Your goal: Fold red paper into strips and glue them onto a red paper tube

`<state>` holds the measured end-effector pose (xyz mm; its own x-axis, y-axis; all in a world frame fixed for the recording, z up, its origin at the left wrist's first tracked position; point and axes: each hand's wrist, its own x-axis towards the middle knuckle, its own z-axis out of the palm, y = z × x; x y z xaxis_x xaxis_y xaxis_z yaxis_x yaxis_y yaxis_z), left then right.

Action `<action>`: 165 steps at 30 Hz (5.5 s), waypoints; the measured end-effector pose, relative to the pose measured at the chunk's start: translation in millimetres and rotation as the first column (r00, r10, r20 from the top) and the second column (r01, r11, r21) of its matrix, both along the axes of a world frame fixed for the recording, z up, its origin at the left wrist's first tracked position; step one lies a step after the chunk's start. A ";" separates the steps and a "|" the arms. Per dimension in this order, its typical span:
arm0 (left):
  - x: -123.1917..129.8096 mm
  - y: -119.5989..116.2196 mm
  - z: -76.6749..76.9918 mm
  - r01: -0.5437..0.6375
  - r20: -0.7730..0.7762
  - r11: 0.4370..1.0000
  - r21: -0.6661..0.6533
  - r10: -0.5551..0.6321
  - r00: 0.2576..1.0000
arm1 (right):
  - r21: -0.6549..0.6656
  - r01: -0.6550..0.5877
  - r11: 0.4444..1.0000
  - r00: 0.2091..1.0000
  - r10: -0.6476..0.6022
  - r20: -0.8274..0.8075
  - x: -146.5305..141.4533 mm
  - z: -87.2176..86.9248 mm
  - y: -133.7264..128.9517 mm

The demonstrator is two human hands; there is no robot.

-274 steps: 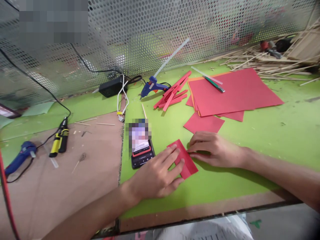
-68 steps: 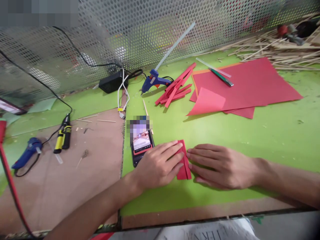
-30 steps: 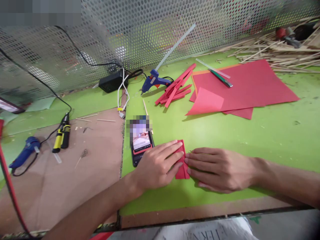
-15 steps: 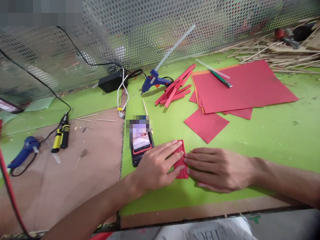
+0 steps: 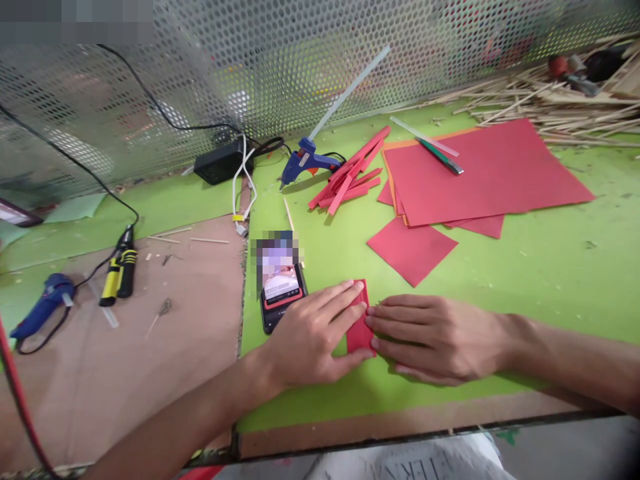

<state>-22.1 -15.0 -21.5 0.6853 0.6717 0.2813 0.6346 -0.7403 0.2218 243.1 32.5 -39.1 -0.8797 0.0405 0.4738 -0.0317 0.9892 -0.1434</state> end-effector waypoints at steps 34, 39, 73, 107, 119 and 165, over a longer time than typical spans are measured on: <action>-2.2 -0.8 -3.1 0.029 -0.051 0.999 0.025 -0.027 0.998 | -0.019 0.096 0.995 0.995 -0.096 -0.008 -2.7 2.4 4.8; -1.7 -0.3 -2.7 0.030 -0.052 0.999 0.025 -0.028 0.998 | -0.041 0.106 0.993 0.994 -0.106 0.013 -3.4 2.3 5.3; -0.4 0.0 -1.3 0.011 -0.044 1.000 -0.016 -0.011 0.999 | -0.018 0.083 0.996 0.996 -0.083 -0.012 -4.3 1.2 0.2; 1.0 0.1 -0.2 0.009 -0.038 1.000 -0.009 -0.009 0.999 | -0.012 0.255 0.967 0.967 -0.255 -0.012 -17.2 4.6 9.0; 0.3 -0.1 -2.8 0.013 -0.032 1.000 -0.022 -0.013 0.999 | 0.059 0.221 0.974 0.974 -0.217 -0.056 -14.1 1.0 19.2; -6.1 -4.7 2.4 0.153 -0.037 0.921 0.359 -0.150 0.988 | -0.002 0.111 0.994 0.991 -0.111 -0.080 -13.0 3.0 -8.7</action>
<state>-28.2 -19.7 -19.1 0.7743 0.4141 0.4785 0.5092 -0.8567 -0.0826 230.1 23.8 -36.1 -0.8289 0.1347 0.5429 0.0673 0.9875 -0.1423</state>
